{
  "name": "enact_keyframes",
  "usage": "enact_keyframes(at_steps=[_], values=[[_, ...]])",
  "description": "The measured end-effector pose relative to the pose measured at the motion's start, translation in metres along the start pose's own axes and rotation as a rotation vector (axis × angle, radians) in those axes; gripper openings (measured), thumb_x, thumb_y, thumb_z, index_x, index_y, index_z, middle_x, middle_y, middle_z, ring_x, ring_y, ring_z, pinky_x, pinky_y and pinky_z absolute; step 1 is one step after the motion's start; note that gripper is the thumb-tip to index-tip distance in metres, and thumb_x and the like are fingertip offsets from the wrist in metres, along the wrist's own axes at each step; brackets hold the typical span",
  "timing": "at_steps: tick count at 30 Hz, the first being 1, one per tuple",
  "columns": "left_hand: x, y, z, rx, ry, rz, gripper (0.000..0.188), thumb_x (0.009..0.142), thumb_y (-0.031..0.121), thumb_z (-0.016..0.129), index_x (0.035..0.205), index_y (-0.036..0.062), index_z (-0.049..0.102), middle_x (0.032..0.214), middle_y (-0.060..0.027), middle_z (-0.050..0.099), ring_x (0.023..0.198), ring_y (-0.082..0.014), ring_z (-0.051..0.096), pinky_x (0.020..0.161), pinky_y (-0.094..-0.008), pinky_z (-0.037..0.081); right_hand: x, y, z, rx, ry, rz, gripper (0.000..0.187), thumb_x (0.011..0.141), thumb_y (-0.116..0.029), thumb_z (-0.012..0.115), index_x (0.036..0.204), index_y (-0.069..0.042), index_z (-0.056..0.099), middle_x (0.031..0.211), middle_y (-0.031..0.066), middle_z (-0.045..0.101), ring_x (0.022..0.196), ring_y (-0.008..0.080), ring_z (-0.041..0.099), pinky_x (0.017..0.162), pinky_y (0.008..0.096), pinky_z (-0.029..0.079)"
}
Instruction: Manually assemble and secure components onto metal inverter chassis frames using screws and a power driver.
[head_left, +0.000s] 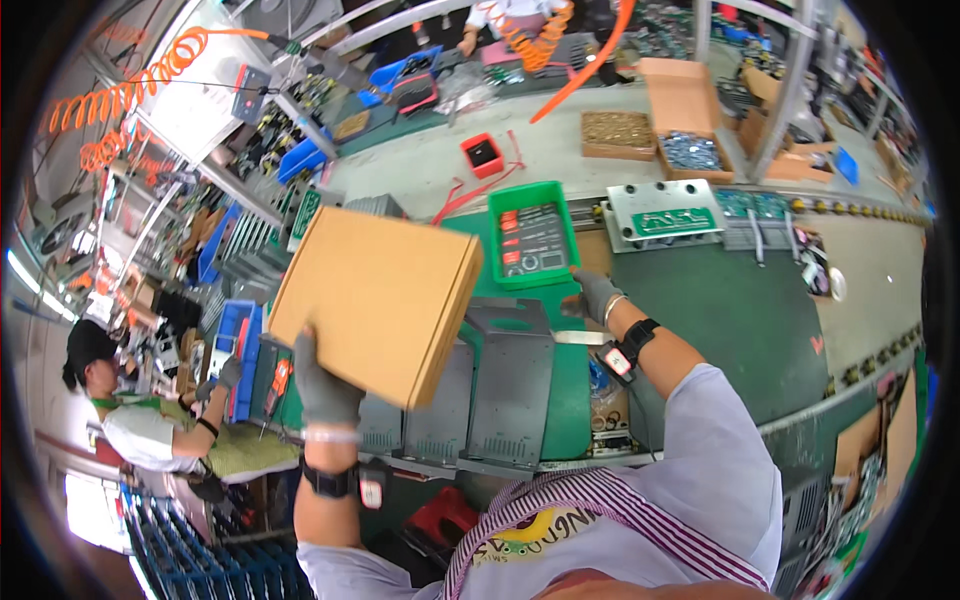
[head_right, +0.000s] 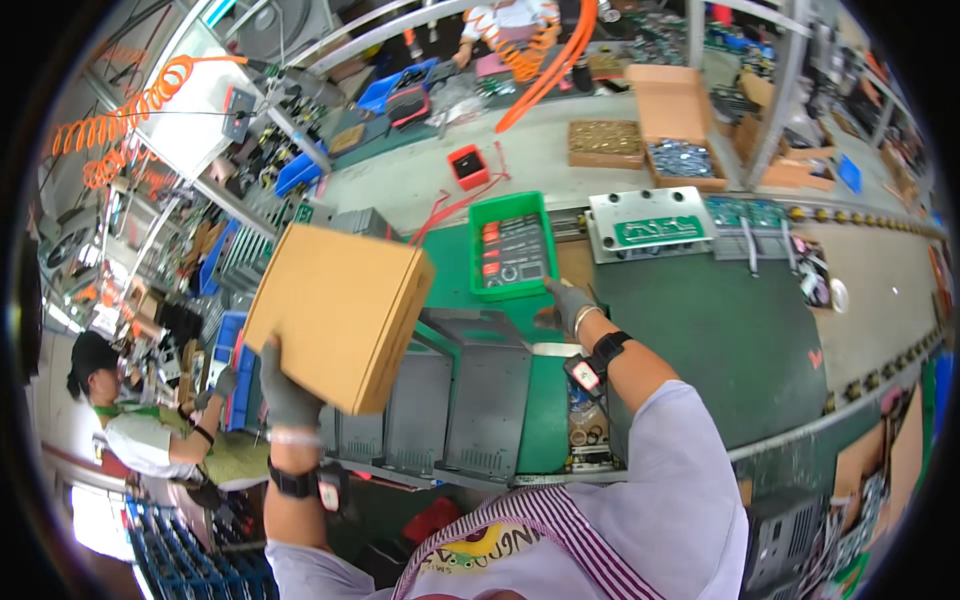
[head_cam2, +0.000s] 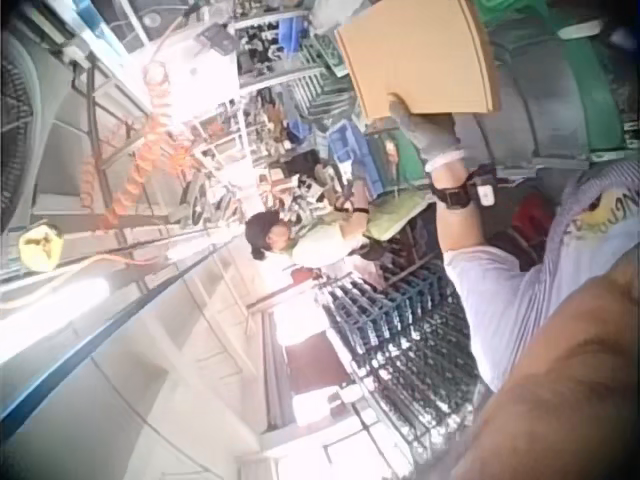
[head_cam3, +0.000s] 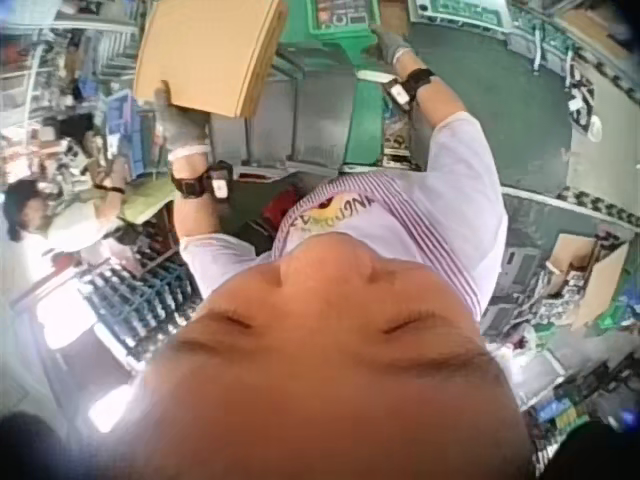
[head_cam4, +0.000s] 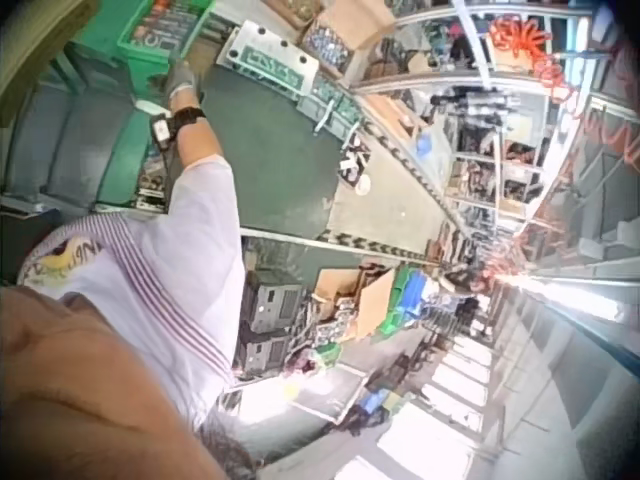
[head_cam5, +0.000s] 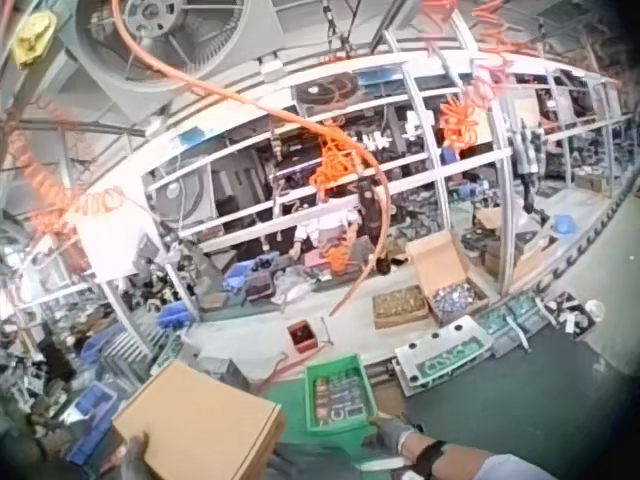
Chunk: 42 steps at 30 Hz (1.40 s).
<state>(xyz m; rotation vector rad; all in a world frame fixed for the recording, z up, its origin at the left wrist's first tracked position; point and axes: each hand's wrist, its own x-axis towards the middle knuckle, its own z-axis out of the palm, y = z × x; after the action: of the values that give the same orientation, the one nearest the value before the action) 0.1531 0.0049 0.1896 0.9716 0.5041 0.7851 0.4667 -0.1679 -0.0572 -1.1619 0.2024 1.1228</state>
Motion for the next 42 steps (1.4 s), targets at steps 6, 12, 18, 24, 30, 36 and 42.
enact_keyframes(at_steps=[6, 12, 18, 24, 30, 36, 42], values=[[0.139, -0.060, 0.023, -0.087, 0.157, -0.079, 0.044, 0.081, 0.025, 0.052, 0.118, 0.0032, 0.042, 0.117, -0.0131, 0.049, 0.106, -0.0286, 0.048, 0.094, -0.0403, 0.037, 0.064, -0.008, 0.025, 0.303, 0.287, -0.010, 0.030, 0.079, -0.012, 0.047, 0.108, -0.005, 0.039, 0.093, 0.0232, 0.052, 0.050, 0.0331, 0.056, 0.041, 0.0415, 0.050], [0.230, -0.136, 0.031, 0.043, 0.354, -0.222, 0.044, 0.082, 0.025, 0.053, 0.120, 0.0067, 0.041, 0.116, -0.0109, 0.049, 0.107, -0.0262, 0.047, 0.093, -0.0397, 0.037, 0.110, -0.068, -0.010, 0.286, 0.231, -0.043, 0.029, 0.077, -0.008, 0.044, 0.106, -0.002, 0.043, 0.079, 0.0195, 0.057, 0.051, 0.0301, 0.058, 0.043, 0.0382, 0.051], [0.270, -0.191, 0.029, 0.197, 0.351, -0.449, 0.042, 0.084, 0.027, 0.050, 0.121, 0.0097, 0.039, 0.118, -0.0102, 0.048, 0.107, -0.0272, 0.048, 0.091, -0.0422, 0.038, 0.116, -0.079, -0.019, 0.395, 0.094, -0.117, 0.034, 0.080, -0.023, 0.054, 0.106, -0.005, 0.043, 0.082, 0.0149, 0.052, 0.060, 0.0287, 0.058, 0.047, 0.0381, 0.051], [0.269, -0.197, 0.032, 0.469, 0.285, -0.828, 0.045, 0.088, 0.035, 0.043, 0.125, 0.0105, 0.033, 0.123, -0.0110, 0.045, 0.111, -0.0305, 0.044, 0.092, -0.0507, 0.035, 0.069, -0.028, 0.031, 0.238, -0.330, 0.391, 0.052, 0.081, -0.033, 0.057, 0.120, -0.006, 0.036, 0.101, 0.0149, 0.044, 0.089, 0.0351, 0.050, 0.070, 0.0452, 0.050], [0.253, -0.169, 0.024, 1.053, 0.102, -0.794, 0.046, 0.085, 0.041, 0.048, 0.115, 0.0071, 0.042, 0.105, -0.0138, 0.055, 0.085, -0.0268, 0.059, 0.066, -0.0401, 0.054, 0.092, -0.025, 0.065, -0.203, -0.427, 0.051, 0.066, 0.080, -0.034, 0.057, 0.129, -0.005, 0.024, 0.115, 0.0184, 0.040, 0.098, 0.0334, 0.048, 0.076, 0.0480, 0.047], [0.246, -0.134, 0.000, 0.724, 0.189, -0.697, 0.034, 0.085, 0.011, 0.046, 0.117, 0.0036, 0.039, 0.101, -0.0152, 0.056, 0.080, -0.0267, 0.061, 0.060, -0.0418, 0.053, 0.073, -0.026, 0.060, -1.340, -0.220, -0.554, 0.089, 0.069, -0.048, 0.060, 0.131, 0.001, 0.018, 0.127, 0.0214, 0.031, 0.120, 0.0367, 0.031, 0.091, 0.0444, 0.036], [0.270, -0.106, 0.042, 0.784, -0.225, -0.367, 0.025, 0.084, 0.013, 0.048, 0.103, -0.0009, 0.046, 0.098, -0.0136, 0.057, 0.094, -0.0247, 0.057, 0.076, -0.0376, 0.051, 0.072, -0.034, 0.095, -1.557, -0.035, -0.918, 0.083, 0.072, -0.044, 0.057, 0.129, 0.003, 0.019, 0.125, 0.0226, 0.032, 0.117, 0.0341, 0.035, 0.092, 0.0376, 0.035]])
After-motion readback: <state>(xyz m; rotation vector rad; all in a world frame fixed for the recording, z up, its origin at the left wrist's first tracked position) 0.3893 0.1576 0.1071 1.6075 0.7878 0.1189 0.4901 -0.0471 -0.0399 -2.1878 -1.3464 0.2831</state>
